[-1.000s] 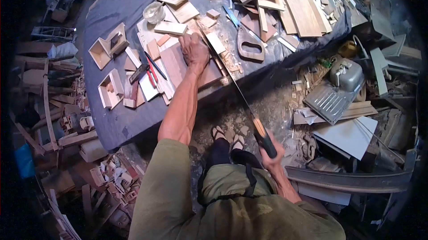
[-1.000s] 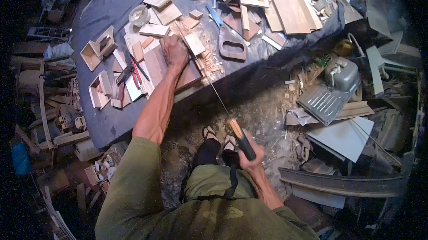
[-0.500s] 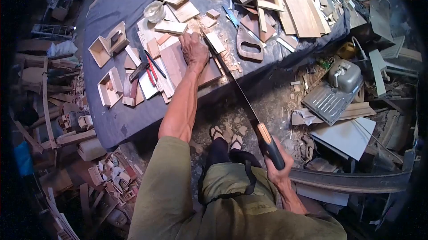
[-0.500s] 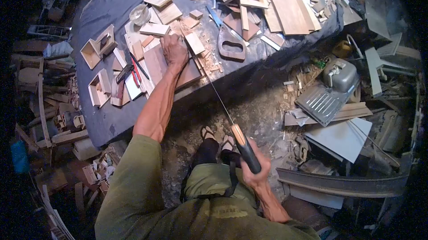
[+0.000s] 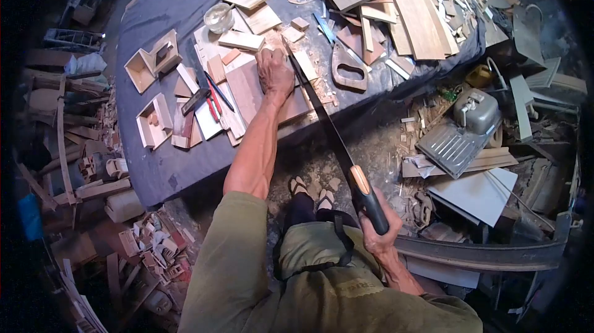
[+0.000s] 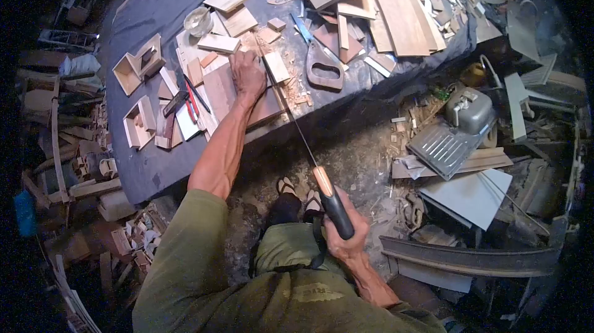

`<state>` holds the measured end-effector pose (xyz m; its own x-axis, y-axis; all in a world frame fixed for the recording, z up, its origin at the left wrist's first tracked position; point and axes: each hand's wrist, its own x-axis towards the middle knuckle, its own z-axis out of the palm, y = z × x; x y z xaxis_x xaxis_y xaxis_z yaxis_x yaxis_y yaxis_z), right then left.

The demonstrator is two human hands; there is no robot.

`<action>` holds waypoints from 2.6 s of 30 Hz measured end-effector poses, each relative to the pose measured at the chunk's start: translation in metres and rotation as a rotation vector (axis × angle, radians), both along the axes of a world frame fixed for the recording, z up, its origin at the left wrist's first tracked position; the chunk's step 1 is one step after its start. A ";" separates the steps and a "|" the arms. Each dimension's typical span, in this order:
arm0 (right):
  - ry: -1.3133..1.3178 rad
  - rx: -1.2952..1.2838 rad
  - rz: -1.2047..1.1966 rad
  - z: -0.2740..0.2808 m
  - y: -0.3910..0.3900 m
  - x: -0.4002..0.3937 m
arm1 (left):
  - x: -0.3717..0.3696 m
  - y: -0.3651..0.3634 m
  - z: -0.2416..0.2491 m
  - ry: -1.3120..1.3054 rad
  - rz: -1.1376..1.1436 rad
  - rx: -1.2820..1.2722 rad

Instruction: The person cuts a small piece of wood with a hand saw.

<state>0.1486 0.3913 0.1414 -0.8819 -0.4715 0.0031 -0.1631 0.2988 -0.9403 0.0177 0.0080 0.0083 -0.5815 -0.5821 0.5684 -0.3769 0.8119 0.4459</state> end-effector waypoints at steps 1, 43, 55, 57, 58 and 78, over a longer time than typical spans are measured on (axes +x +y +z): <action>0.015 -0.010 0.005 -0.002 -0.009 -0.005 | -0.001 -0.004 -0.003 0.009 0.004 -0.001; 0.078 0.020 0.041 -0.029 0.048 0.015 | -0.003 -0.003 0.003 -0.017 0.013 -0.006; 0.093 0.045 0.030 -0.019 0.049 0.016 | -0.002 0.000 0.006 -0.014 0.022 0.007; 0.064 0.033 0.023 -0.017 0.028 0.004 | 0.001 0.002 0.007 -0.016 -0.021 0.015; 0.053 0.025 0.026 -0.017 0.013 -0.007 | -0.002 0.003 0.007 0.001 -0.015 0.019; -0.009 -0.059 0.177 -0.010 -0.021 -0.038 | -0.003 -0.005 0.004 0.046 0.008 -0.054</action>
<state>0.1101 0.3699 0.1314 -0.7851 -0.6188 0.0281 -0.2000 0.2102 -0.9570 0.0148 0.0029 0.0119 -0.5498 -0.5541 0.6251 -0.3634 0.8324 0.4183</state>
